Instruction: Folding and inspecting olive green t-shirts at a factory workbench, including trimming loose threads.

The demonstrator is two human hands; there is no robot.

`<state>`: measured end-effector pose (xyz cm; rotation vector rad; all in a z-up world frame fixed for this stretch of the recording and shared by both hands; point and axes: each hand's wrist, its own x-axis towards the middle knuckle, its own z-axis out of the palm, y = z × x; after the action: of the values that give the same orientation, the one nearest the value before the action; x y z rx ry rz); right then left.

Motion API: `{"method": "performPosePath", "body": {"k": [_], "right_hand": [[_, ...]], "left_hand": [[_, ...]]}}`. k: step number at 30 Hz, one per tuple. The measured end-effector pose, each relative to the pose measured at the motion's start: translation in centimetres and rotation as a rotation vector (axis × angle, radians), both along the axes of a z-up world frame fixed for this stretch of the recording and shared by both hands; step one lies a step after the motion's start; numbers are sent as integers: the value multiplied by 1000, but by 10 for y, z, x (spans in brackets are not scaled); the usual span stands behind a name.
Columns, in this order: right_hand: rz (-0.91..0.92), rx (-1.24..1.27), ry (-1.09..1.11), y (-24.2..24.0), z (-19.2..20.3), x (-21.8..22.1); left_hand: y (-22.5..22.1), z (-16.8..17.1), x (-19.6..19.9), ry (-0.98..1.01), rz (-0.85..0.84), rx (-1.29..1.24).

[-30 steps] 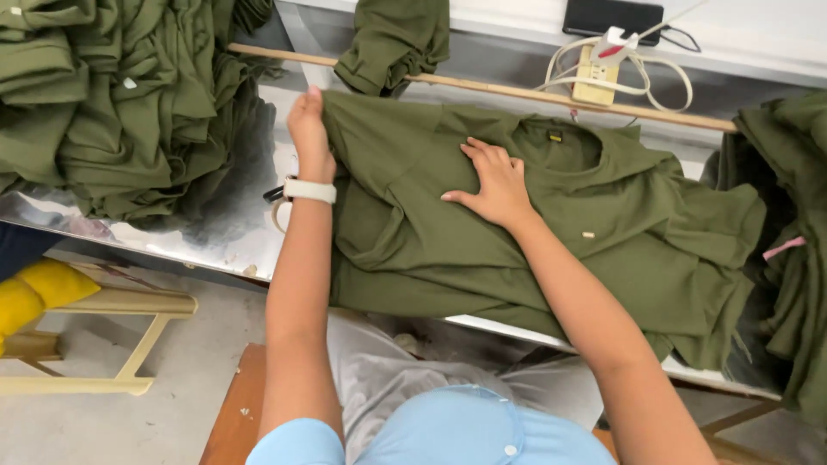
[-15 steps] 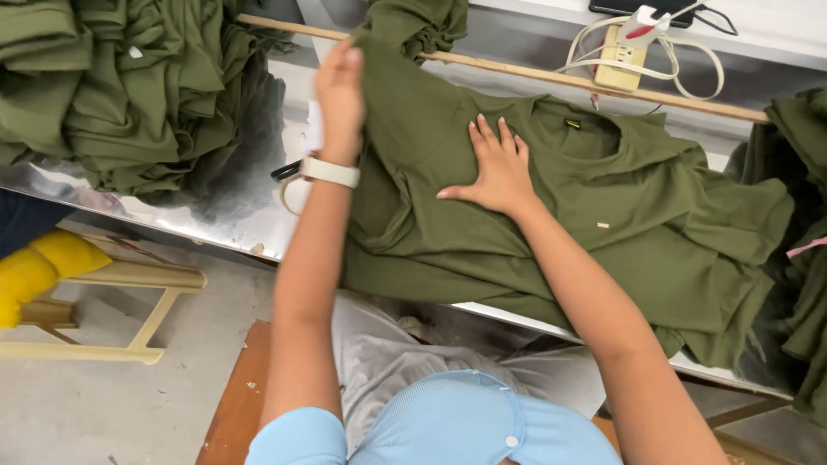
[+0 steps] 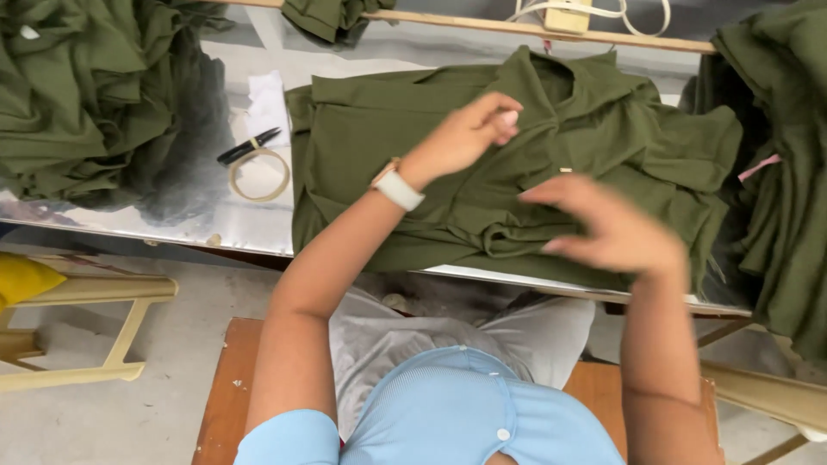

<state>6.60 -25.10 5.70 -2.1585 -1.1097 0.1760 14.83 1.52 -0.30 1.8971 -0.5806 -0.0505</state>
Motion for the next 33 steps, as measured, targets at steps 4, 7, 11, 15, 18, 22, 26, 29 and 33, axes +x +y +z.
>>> {"method": "performPosePath", "body": {"k": [4,7,11,15,18,22,26,29,33], "right_hand": [[-46,-81,-201,32,-68,-24],[-120,250,-334,28,-97,-47],[-167,374,-391,4,-139,-60],[-293,351,-569,13,-126,-73],[-566,375,-597,9,-159,-98],[-457,204,-521,50,-132,-98],[-523,488,-54,67,-119,-75],[-455,814,454,51,-152,-51],[-397,965,581,44,-166,-39]], "left_hand": [[-32,-75,39,324,-25,-379],[-34,-86,40,467,-26,-523],[-36,-121,50,361,-81,-580],[-37,-121,46,314,-61,-557],[-29,-79,13,358,54,-570],[-30,-47,-44,343,261,-927],[-29,-42,-91,392,322,-1193],[-18,-63,-99,581,170,-1186],[-13,-70,-104,580,88,-1166]]}}
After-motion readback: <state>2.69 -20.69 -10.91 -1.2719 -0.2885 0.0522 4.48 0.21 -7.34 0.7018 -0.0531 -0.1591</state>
